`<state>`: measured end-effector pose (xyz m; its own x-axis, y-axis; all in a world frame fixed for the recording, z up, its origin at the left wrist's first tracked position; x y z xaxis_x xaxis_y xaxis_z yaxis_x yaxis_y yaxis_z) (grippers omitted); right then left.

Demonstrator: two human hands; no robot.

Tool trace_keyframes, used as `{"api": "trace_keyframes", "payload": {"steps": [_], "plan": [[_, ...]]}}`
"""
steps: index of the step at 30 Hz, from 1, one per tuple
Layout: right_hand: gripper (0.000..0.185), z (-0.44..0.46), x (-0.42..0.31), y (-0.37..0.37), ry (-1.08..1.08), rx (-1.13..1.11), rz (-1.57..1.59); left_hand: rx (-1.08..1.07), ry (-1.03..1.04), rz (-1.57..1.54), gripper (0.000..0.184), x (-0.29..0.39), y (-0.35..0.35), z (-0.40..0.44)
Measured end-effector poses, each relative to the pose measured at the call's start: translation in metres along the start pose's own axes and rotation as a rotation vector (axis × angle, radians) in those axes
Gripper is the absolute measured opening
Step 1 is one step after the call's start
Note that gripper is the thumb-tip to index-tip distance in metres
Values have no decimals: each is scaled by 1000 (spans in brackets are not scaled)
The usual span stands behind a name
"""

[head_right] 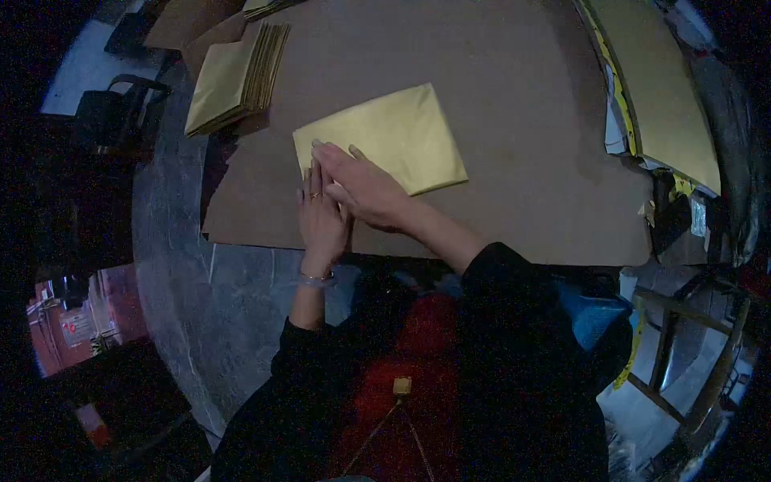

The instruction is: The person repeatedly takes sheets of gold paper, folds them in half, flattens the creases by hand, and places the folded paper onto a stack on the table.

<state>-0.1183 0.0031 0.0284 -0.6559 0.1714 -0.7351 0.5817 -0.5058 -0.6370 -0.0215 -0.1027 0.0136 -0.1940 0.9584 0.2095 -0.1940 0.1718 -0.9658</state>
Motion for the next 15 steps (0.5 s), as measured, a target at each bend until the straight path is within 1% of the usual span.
{"api": "trace_keyframes", "payload": {"steps": [1, 4, 6, 8, 10, 12, 13, 14, 15], "plan": [[59, -7, 4, -11, 2, -9, -28, 19, -5, 24, 69, 0, 2, 0], [61, -28, 18, -36, 26, 66, -33, 27, -26, 16, 68, 2, 1, 1], [61, -36, 28, -50, 62, 55, 2, 28, -20, 39, 68, 2, 1, 0], [64, -44, 36, -60, 102, 99, 17, 41, -3, 50, 68, 0, 3, 0], [67, -48, 33, -68, 95, 95, 40, 41, -9, 24, 67, 0, 2, 0], [61, -50, 30, -70, 183, 107, 94, 46, -10, 56, 67, 1, 1, -1], [59, -50, 31, -70, 179, 130, 216, 42, -11, 47, 67, 1, 1, -1], [59, -50, 34, -71, 173, 129, 215, 36, -14, 39, 68, 1, 1, -1], [57, -52, 39, -72, 189, 51, -12, 33, -24, 38, 68, 2, 1, 0]]}}
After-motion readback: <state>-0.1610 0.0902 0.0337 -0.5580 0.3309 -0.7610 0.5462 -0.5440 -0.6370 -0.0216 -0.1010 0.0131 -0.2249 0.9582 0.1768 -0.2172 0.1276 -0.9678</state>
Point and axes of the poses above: each hand's wrist, its own z-axis towards the middle knuckle, its own y-axis out of the palm, x = y × z, the point moved 1 cm from there along z, towards the middle knuckle, and after that the axes turned 3 degrees about y, right-handed, at the moved point
